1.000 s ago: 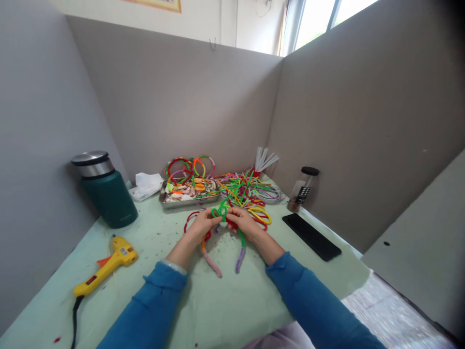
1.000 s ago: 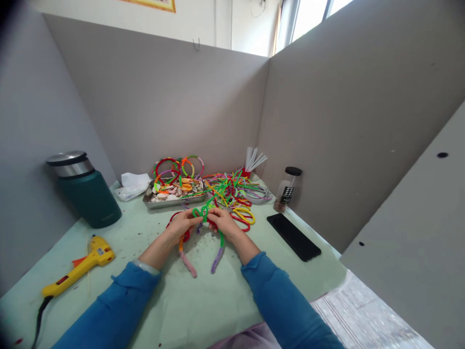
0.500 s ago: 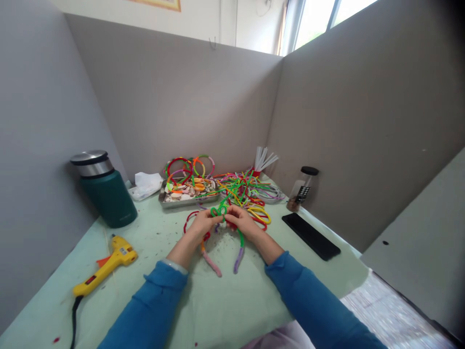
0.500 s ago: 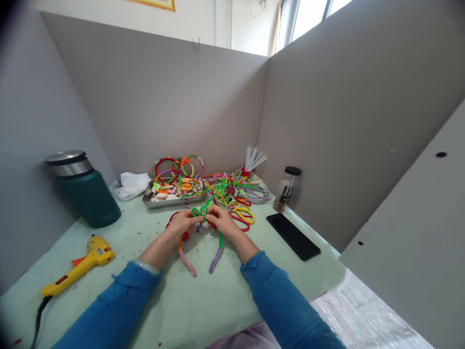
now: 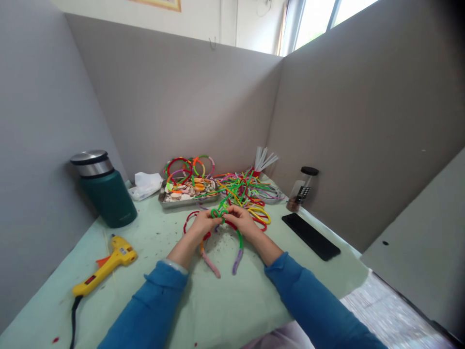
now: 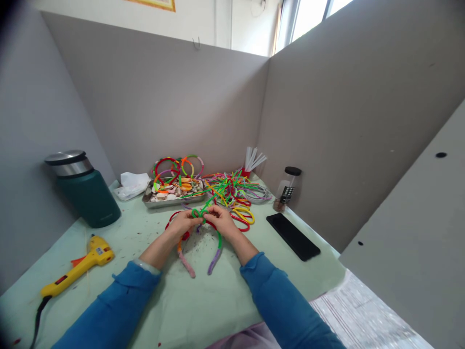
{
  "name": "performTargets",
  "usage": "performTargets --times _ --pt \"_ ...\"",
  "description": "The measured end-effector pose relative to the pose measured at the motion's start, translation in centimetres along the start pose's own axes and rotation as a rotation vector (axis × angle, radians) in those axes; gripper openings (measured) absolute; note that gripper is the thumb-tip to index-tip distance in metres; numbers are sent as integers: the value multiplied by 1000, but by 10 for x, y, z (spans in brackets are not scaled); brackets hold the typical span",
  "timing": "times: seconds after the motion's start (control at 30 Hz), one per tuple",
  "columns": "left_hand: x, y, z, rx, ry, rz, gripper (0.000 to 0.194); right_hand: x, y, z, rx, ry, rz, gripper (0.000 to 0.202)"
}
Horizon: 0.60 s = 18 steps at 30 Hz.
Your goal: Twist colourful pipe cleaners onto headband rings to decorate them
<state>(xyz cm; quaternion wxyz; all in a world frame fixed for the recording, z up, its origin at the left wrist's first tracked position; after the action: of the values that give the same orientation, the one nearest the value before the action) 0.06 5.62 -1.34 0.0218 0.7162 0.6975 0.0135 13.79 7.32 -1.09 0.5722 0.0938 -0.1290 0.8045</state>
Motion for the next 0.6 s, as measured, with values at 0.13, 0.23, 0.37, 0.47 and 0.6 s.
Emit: performTargets --times 0.13,0.23,0.37,0.47,0.6 --pt "-2 1 -2 15 -3 7 19 0 -2 -2 51 31 -2 23" --pt "-4 4 -4 10 -10 60 23 0 -3 -4 31 61 1 25" --pt "-5 6 -1 -24 -86 125 30 -1 -3 -8 -33 108 54 26" --pt "-4 3 3 -50 -145 108 33 -1 -4 -9 -38 122 50 25" --pt "-1 -2 8 -44 -137 64 32 -2 0 -6 -28 146 85 25"
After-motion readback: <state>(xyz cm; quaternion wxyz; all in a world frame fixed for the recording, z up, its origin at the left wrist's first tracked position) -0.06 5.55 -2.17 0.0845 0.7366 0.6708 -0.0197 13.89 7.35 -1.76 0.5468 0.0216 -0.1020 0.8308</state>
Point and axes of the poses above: each hand's wrist, its own x-axis towards the middle knuckle, its own y-axis out of the palm, z = x × y, the point moved 5 cm from there along x, towards the middle knuckle, and after that the axes turned 7 degrees about -x, right-handed, at the moved point
